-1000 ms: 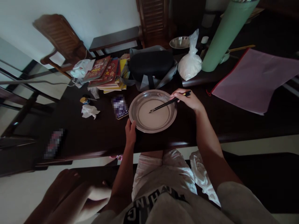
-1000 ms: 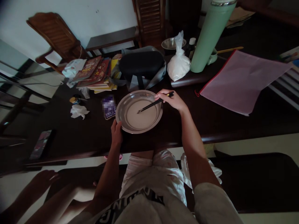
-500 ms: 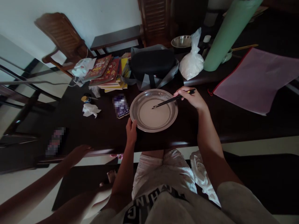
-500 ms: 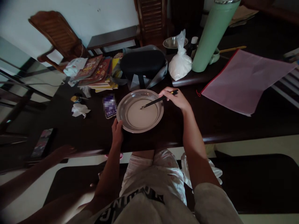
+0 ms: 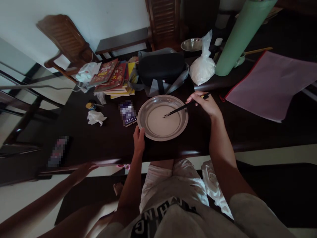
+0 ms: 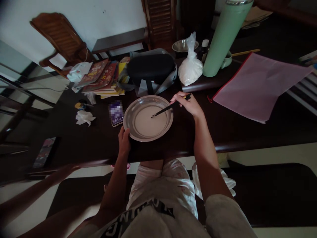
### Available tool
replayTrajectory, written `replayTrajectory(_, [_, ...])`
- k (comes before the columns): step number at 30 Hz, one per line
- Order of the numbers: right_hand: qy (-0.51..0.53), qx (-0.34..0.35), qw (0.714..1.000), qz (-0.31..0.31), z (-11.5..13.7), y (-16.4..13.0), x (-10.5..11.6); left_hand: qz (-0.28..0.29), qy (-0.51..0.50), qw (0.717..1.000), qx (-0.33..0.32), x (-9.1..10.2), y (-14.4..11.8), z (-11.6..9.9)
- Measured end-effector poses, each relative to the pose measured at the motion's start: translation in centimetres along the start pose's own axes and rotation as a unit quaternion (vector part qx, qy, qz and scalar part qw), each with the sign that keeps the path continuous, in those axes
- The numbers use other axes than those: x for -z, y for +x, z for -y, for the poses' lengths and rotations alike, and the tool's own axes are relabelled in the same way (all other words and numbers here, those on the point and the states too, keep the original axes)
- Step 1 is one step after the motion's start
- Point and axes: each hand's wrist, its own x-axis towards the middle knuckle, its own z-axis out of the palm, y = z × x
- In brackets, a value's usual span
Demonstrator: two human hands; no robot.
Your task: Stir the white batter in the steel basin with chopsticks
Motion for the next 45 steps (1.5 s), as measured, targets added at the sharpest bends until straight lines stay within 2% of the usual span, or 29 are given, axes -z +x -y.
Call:
replayTrajectory(2, [0.018,-0.015,1.000,-0.003,0.0,-0.1,0.1,-0.001,-0.004,1.000,0.003,0.0,0.0,0.0])
replayTrajectory(8, [0.004,0.010,0.994,0.109,0.1,0.0,-0.8,-0.004,-0.005,1.000,0.002,0.0,0.1,-0.1])
replayTrajectory(10, [-0.003,0.018,0.995,0.095,0.0,0.1,-0.7,-0.005,-0.003,1.000,0.002,0.0,0.1,-0.2])
replayTrajectory(13, [-0.002,0.012,1.000,0.028,-0.1,0.1,-0.1,-0.007,0.002,1.000,0.002,0.0,0.1,-0.4])
replayTrajectory(15, [0.006,-0.001,1.000,0.006,-0.1,0.0,0.2,-0.007,0.002,1.000,0.000,0.0,0.0,-0.5])
replayTrajectory(22, [-0.016,0.013,0.994,0.103,0.4,0.0,-1.1,-0.006,0.008,1.000,-0.005,0.0,0.1,-0.3])
replayTrajectory(24, [-0.031,0.018,0.995,0.089,0.4,0.1,-1.0,-0.007,0.006,1.000,-0.003,0.0,0.1,-0.2])
replayTrajectory(28, [-0.013,0.003,1.000,0.019,0.2,0.0,0.0,-0.004,-0.002,1.000,-0.001,0.0,0.0,-0.2])
replayTrajectory(30, [0.004,-0.008,1.000,0.015,0.1,-0.1,0.1,-0.004,-0.003,1.000,-0.001,0.0,0.1,-0.1])
replayTrajectory(36, [-0.004,0.004,0.994,0.109,0.3,0.0,-1.0,-0.005,0.001,1.000,-0.004,0.0,0.2,-0.1])
replayTrajectory(38, [-0.019,0.015,0.995,0.099,0.2,0.1,-1.0,-0.008,0.003,1.000,-0.004,0.0,0.2,-0.1])
replayTrajectory(43, [-0.002,0.002,1.000,0.018,0.1,0.0,0.1,-0.011,0.007,1.000,-0.001,0.0,0.1,-0.3])
replayTrajectory(45, [0.012,-0.009,1.000,0.018,0.2,-0.1,0.2,-0.010,0.007,1.000,-0.002,0.0,0.1,-0.3])
